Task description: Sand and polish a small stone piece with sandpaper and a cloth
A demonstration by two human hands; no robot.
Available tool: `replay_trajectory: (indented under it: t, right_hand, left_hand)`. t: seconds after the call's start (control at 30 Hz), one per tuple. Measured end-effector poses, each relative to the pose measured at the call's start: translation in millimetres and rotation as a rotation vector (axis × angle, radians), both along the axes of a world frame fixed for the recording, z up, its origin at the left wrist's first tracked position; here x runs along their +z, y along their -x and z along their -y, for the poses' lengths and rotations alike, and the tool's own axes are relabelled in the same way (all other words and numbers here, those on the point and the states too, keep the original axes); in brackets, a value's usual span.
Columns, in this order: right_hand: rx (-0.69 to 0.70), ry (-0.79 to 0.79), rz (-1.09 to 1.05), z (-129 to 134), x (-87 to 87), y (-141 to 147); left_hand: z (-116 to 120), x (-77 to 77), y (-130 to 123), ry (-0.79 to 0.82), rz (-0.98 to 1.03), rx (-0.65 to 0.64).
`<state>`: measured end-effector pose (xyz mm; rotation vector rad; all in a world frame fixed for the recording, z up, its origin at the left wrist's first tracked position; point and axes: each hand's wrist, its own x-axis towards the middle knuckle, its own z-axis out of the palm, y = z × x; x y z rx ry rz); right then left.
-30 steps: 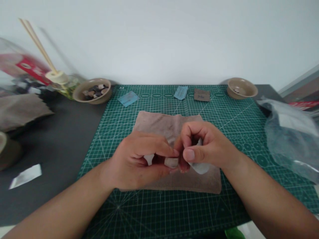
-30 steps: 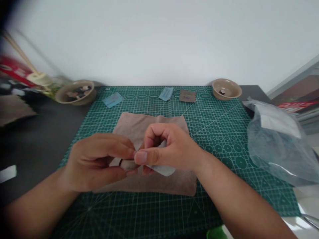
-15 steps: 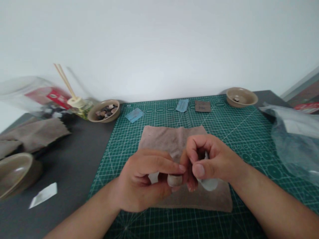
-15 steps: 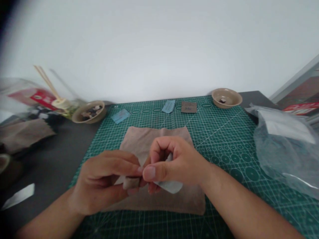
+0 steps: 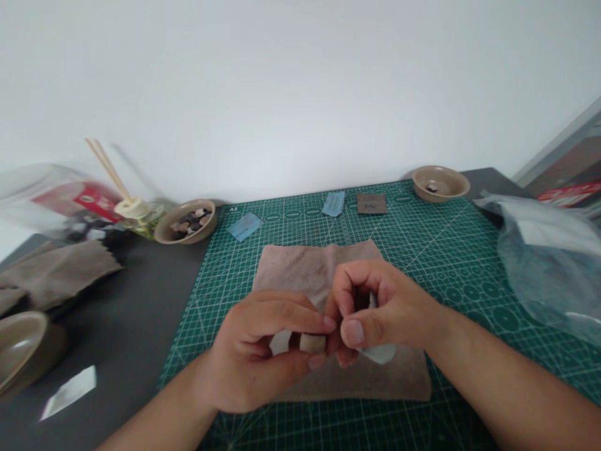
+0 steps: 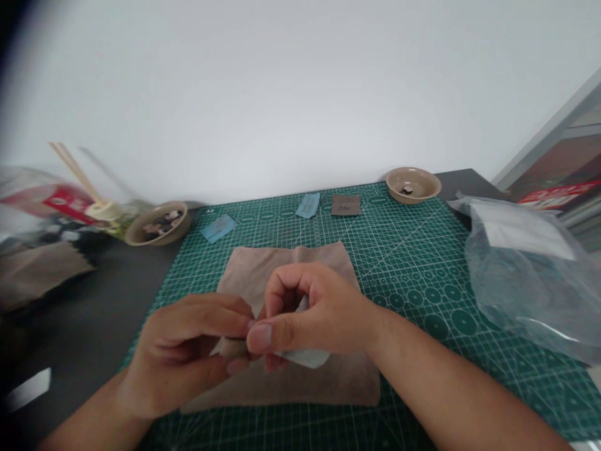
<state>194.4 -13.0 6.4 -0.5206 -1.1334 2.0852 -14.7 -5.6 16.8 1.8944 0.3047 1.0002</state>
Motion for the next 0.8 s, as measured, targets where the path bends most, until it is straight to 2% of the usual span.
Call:
replay_trajectory:
  t: [0.8]
  right_hand:
    - [0.014,0.011,0.029,1.4,-3.3,-0.9]
  left_hand:
    - [-1.3,-0.9,2.0,-0.041,-0.041,-0.047]
